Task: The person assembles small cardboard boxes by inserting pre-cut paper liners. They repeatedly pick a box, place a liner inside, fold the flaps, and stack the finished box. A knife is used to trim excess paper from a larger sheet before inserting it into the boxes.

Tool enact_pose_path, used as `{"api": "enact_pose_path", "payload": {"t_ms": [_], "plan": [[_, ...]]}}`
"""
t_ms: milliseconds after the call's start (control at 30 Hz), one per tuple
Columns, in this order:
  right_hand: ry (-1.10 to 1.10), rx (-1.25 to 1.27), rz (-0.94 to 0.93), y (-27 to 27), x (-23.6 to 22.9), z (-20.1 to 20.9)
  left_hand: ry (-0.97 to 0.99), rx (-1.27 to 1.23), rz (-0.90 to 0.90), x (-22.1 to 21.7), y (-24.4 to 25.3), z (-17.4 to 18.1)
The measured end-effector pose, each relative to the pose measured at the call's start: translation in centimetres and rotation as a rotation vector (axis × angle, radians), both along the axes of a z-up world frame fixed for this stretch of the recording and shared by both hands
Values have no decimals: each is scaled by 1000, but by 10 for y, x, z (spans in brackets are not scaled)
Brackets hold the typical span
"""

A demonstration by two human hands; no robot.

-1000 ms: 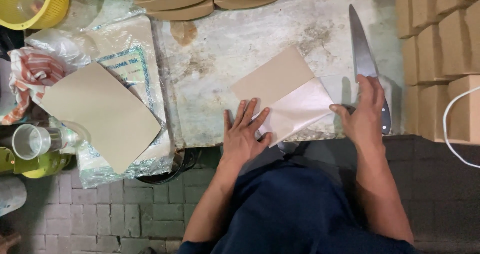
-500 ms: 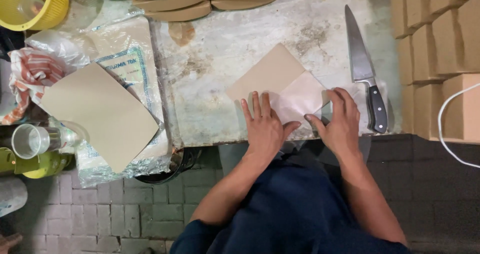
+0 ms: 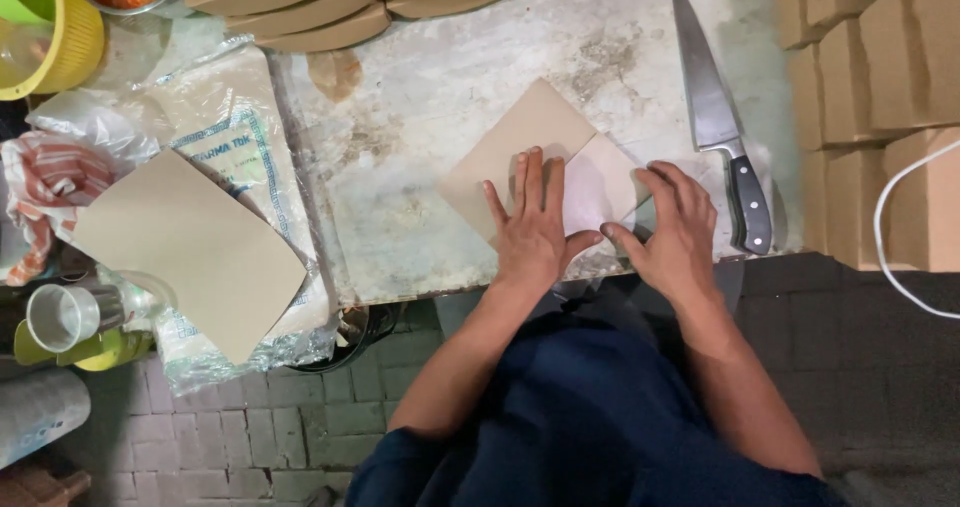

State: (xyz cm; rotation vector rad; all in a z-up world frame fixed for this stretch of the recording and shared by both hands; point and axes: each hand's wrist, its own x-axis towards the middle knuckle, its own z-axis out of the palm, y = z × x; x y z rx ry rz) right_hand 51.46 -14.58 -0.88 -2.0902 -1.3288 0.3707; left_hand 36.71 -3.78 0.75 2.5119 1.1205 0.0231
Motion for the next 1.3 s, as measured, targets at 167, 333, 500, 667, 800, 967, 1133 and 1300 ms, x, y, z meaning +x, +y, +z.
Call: {"api": "enact_pose_path", "payload": {"t_ms": [167, 333, 500, 667, 800, 967, 1133, 1300], "plan": [[32, -38, -15, 0, 4, -5, 44, -72, -37, -21, -2, 7], [34, -57, -21, 1, 3, -2, 20, -152, -23, -53, -8, 6], [56, -33, 0, 1, 2, 1, -73, -173, -19, -73, -13, -3], [28, -47, -33, 3, -3, 4, -69, -224, -41, -87, -7, -15], [-38, -4, -54, 14, 2, -11, -21, -275, -5, -84, 11, -12], [-20, -24, -76, 32, 3, 0, -35, -203, 78, -66, 26, 3], [35, -69, -98, 38, 16, -2, 58, -196, 83, -61, 24, 8], [13, 39, -135, 42, 38, -25, 79, -332, 89, -70, 22, 16]]}}
